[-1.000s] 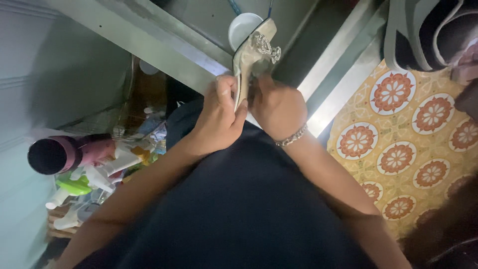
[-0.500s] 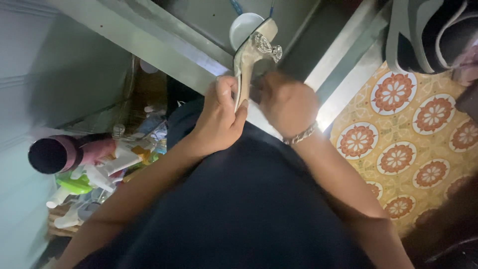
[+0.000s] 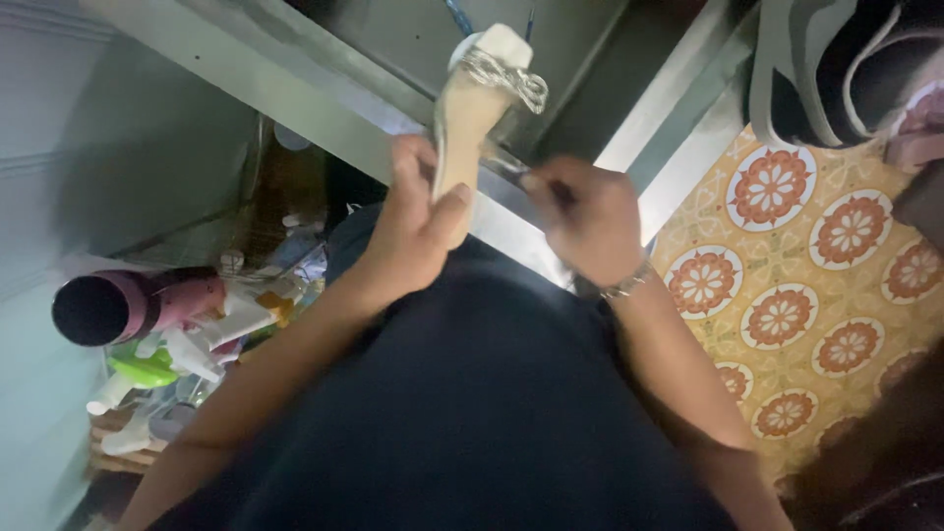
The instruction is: Cleaning a white high-heeled shoe with a brush and solution at a sink.
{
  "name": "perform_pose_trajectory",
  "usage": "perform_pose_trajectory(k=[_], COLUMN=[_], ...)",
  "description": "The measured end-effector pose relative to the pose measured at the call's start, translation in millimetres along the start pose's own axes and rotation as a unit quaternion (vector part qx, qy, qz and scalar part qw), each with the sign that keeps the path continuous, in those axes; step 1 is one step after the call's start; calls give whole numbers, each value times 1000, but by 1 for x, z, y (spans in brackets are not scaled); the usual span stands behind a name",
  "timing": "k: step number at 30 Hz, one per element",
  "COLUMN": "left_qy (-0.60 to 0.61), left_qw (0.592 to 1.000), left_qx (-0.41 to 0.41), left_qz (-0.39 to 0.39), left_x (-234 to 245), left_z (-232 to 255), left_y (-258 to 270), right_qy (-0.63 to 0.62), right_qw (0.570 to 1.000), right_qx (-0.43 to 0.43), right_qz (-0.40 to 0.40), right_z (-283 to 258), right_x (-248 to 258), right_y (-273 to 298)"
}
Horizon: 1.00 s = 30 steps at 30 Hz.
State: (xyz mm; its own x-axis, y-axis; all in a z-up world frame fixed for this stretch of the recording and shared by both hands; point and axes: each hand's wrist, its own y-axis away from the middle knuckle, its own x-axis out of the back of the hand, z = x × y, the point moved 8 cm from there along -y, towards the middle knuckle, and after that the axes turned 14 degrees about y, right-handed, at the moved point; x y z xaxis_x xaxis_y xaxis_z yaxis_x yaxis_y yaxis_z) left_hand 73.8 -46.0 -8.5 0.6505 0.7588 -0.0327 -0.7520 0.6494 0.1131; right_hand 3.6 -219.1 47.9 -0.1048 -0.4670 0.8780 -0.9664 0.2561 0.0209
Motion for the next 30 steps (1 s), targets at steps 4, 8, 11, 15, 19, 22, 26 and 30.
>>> perform_pose_trajectory(k=[4,8,11,15,19,22,26,30], left_qy=[294,512,643,704,698,702,699,687], left_qw=[951,847,752,689,690,681,685,695], left_qx=[73,138,115,114,117,154,140,144], left_qz=[58,43,-83,-130,-149,-136,-150,-156], left_x=[25,20,4,-11,-20,-24,-22,-22], left_z=[-4,20,37,48,54,55,58,55], left_y=[0,5,9,20,26,29,33,37], right_qy=[-157,-358,-467,-534,-552,-548,-556,-562], right_qw=[983,923,855,813,811,813,810,806], right_qx=[-96,-128,-221,-227,-184,-190,-180,-178], right_qz=[14,61,51,53,60,53,50,56], right_z=[51,67,64,50,43,42,40,40], right_x=[-6,-4,-3,-4,-2,-1,0,2], right_y=[35,45,41,37,33,35,35,36])
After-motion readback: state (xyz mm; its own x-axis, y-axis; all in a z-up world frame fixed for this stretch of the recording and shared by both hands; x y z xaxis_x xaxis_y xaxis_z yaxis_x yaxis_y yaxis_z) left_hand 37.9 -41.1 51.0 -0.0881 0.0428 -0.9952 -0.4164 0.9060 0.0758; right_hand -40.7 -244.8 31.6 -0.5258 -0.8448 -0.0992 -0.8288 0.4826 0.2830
